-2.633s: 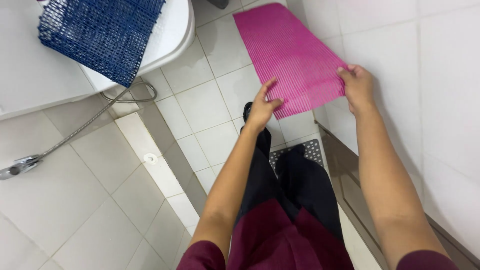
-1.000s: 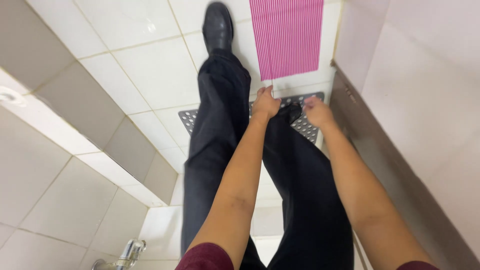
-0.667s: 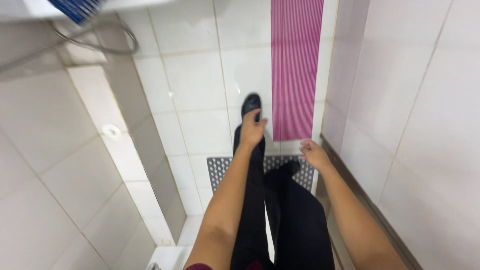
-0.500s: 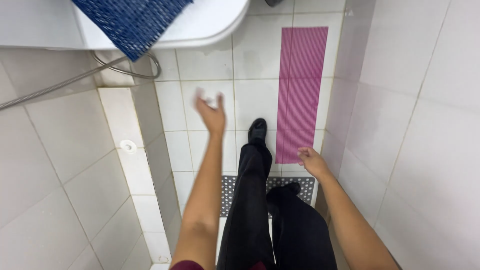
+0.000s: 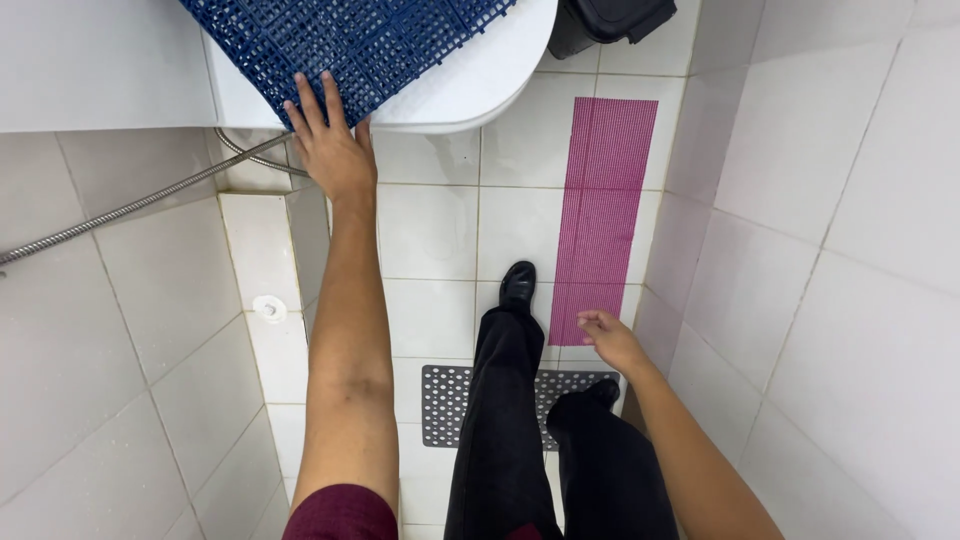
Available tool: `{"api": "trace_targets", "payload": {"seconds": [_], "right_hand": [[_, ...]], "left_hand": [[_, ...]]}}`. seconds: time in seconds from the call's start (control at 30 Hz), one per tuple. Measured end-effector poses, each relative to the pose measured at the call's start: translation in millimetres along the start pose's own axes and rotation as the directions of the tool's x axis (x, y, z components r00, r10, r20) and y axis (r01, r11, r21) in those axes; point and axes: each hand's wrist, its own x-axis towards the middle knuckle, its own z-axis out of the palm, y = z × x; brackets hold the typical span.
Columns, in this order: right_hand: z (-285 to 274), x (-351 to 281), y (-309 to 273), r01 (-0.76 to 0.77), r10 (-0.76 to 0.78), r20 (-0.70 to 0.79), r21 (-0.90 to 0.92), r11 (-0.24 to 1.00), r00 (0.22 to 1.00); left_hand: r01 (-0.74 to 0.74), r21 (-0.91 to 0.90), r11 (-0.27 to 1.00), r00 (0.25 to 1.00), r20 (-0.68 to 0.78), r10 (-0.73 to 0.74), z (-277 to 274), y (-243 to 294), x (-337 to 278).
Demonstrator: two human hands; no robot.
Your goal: The person cleans several bathroom floor mats using a purple cloth. They wipe a grey perforated mat, a pink mesh mat, and a blue grid mat, then place them on the floor. The person also moves a black trash bin.
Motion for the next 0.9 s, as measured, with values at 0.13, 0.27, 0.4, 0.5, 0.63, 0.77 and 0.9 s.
{"api": "trace_targets", "payload": {"seconds": [0.13,0.27,0.4,0.5,0.63,0.77,0.9], "right_hand": [[-15,16,37,0.057,-0.058,-0.028,-0.018,0.998,0.998],[-28,14,44,0.032,-0.029,-0.034,0.083,0.996,0.999],[-36,14,11,0.026,-0.027,-0.001,0.319,0.947,1.0],[-30,-25,-79,0.136,-0.18,0.048,0.474,0.87,0.983],[-8,-50,-182,0.24,-0.417,0.132,0.648,0.723,0.899],[28,-87,-277,0.188,-0.581,0.185,0.832,0.522,0.793],[55,-110,-315,0.084,-0.718,0.185,0.943,0.322,0.671]], "left_hand": [[-0.055,0.043,0.998,0.988,-0.14,0.06,13,-5,3],[-0.118,0.108,0.987,0.946,-0.291,0.145,-3,3,-2],[-0.111,0.034,0.993,0.896,-0.428,0.115,-44,16,-3],[-0.085,-0.041,0.996,0.874,-0.483,0.055,-90,24,-18],[-0.135,-0.213,0.968,0.818,-0.575,-0.012,-129,29,-51],[-0.157,-0.389,0.908,0.833,-0.545,-0.09,-188,52,-95],[-0.195,-0.445,0.874,0.859,-0.508,-0.068,-233,73,-141]]}}
